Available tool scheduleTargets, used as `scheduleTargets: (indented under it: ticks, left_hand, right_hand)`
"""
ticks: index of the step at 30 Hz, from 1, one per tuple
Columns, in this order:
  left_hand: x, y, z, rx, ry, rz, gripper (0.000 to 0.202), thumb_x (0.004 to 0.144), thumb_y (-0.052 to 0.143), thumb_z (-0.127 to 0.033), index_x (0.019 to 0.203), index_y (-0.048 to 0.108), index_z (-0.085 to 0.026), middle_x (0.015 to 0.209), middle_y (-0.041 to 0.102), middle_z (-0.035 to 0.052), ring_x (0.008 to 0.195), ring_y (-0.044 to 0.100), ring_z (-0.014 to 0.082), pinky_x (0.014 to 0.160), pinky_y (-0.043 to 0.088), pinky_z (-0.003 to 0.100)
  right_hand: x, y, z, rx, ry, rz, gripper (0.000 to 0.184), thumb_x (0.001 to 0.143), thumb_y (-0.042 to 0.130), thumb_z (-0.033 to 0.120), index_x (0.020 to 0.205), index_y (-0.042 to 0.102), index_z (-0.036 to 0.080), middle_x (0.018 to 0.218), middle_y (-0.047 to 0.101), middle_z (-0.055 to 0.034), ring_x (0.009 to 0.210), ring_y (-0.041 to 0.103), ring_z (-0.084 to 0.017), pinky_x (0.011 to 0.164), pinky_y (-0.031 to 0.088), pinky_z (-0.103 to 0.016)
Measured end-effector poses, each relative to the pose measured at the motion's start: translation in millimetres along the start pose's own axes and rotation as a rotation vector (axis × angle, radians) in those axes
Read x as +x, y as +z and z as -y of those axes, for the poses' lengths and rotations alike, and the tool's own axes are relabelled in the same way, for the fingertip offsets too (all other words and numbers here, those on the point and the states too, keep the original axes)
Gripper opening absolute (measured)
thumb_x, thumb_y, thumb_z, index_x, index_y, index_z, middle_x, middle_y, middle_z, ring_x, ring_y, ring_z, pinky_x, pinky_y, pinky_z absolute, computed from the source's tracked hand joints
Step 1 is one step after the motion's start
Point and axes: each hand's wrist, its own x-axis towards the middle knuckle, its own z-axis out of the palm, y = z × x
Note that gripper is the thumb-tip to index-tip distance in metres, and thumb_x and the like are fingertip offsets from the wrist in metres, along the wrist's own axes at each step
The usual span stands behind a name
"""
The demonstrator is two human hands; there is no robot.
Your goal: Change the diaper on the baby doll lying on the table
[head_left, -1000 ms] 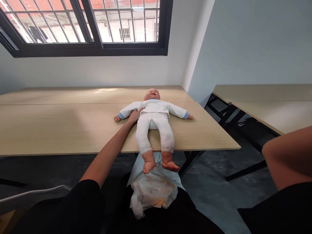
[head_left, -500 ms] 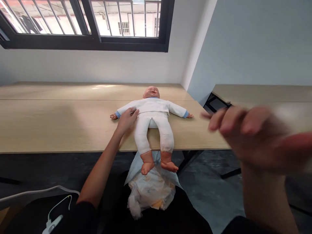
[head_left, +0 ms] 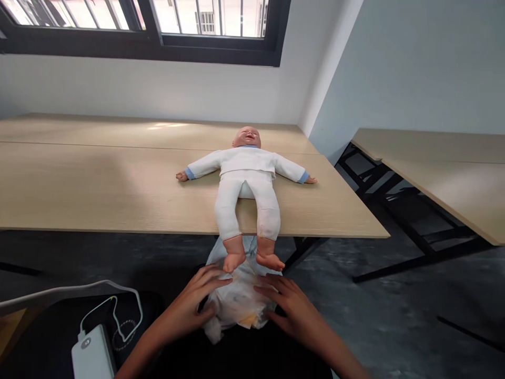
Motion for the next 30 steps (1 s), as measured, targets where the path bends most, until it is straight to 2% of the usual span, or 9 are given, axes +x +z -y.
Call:
scheduleTargets:
  ticks: [3, 6, 12, 15, 20, 23, 26, 28, 30]
  left_hand:
    - [2, 4.1, 10, -0.039, -0.131, 0.163, 0.063, 0.079, 0.066, -0.016, 0.137, 0.053, -0.037, 0.149, 0.046, 0.0027, 0.141, 0.035, 0.0307, 0.115, 0.032, 0.054]
    - [8, 4.8, 11, -0.085, -0.203, 0.201, 0.061, 0.080, 0.073, -0.031, 0.137, 0.054, -0.039, 0.152, 0.042, 0.0027, 0.143, 0.032, 0.0330, 0.117, 0.026, 0.057]
    - [13, -9.3, -23, -0.365, -0.075, 0.243, 0.079, 0.070, 0.081, -0.048, 0.141, 0.048, -0.040, 0.154, 0.040, 0.0034, 0.143, 0.033, 0.0324, 0.118, 0.026, 0.054]
    - [19, -16.7, -53, -0.407, 0.036, 0.198, 0.086, 0.064, 0.086, -0.045, 0.141, 0.047, -0.039, 0.152, 0.043, 0.0041, 0.140, 0.038, 0.0343, 0.117, 0.030, 0.054]
    - [44, -8.5, -88, -0.508, 0.079, 0.023, 0.052, 0.080, 0.073, -0.032, 0.130, 0.057, -0.032, 0.132, 0.063, 0.0045, 0.122, 0.058, 0.0289, 0.106, 0.047, 0.047]
    - [56, 3.9, -85, -0.505, 0.026, -0.132, 0.037, 0.086, 0.065, -0.029, 0.122, 0.060, -0.031, 0.119, 0.067, 0.0050, 0.111, 0.063, 0.0264, 0.096, 0.053, 0.044]
    - [56, 10.4, -77, -0.490, 0.012, -0.278, 0.044, 0.084, 0.068, -0.028, 0.125, 0.055, -0.031, 0.116, 0.064, 0.0060, 0.107, 0.063, 0.0253, 0.092, 0.055, 0.043]
    - [52, 8.8, -78, -0.507, 0.052, -0.452, 0.041, 0.088, 0.064, -0.028, 0.126, 0.052, -0.032, 0.122, 0.060, 0.0072, 0.112, 0.061, 0.0252, 0.093, 0.055, 0.042]
    - [47, 2.6, -84, -0.445, 0.124, -0.711, 0.029, 0.093, 0.057, -0.028, 0.121, 0.054, -0.031, 0.121, 0.058, 0.0073, 0.114, 0.059, 0.0247, 0.095, 0.054, 0.043]
  right_hand:
    - [6, 20, -10, -0.127, -0.071, -0.073, 0.038, 0.081, 0.063, 0.006, 0.112, 0.069, 0.027, 0.124, 0.065, -0.0051, 0.118, 0.059, -0.028, 0.099, 0.049, -0.046]
    - [10, 17, -9, -0.112, -0.162, -0.242, 0.028, 0.086, 0.055, 0.006, 0.104, 0.069, 0.023, 0.111, 0.070, -0.0061, 0.106, 0.064, -0.023, 0.089, 0.054, -0.039]
    - [6, -31, 39, -0.033, -0.379, -0.635, 0.021, 0.092, 0.049, 0.008, 0.108, 0.062, 0.015, 0.086, 0.070, -0.0077, 0.078, 0.067, -0.018, 0.070, 0.054, -0.032]
    - [2, -60, 67, -0.092, -0.423, -0.672, 0.032, 0.091, 0.052, 0.009, 0.121, 0.061, 0.016, 0.086, 0.072, -0.0065, 0.075, 0.067, -0.019, 0.066, 0.053, -0.031]
    - [17, -90, 88, -0.123, -0.317, -0.602, 0.024, 0.092, 0.055, 0.010, 0.110, 0.067, 0.022, 0.084, 0.071, -0.0022, 0.070, 0.066, -0.015, 0.061, 0.049, -0.026]
    - [32, -103, 87, -0.006, -0.166, -0.545, 0.015, 0.093, 0.057, 0.016, 0.101, 0.068, 0.024, 0.084, 0.070, -0.0001, 0.070, 0.066, -0.013, 0.060, 0.048, -0.021]
    - [42, -116, 83, 0.176, 0.027, -0.547, 0.008, 0.092, 0.063, 0.027, 0.093, 0.069, 0.024, 0.084, 0.071, 0.0005, 0.072, 0.066, -0.014, 0.064, 0.050, -0.020]
    - [45, -122, 81, 0.300, 0.159, -0.586, 0.015, 0.089, 0.066, 0.036, 0.086, 0.069, 0.021, 0.079, 0.069, -0.0006, 0.070, 0.065, -0.015, 0.062, 0.050, -0.021]
    - [48, -124, 80, 0.456, 0.265, -0.611, 0.024, 0.086, 0.068, 0.042, 0.080, 0.067, 0.019, 0.073, 0.065, -0.0011, 0.065, 0.060, -0.014, 0.055, 0.046, -0.020]
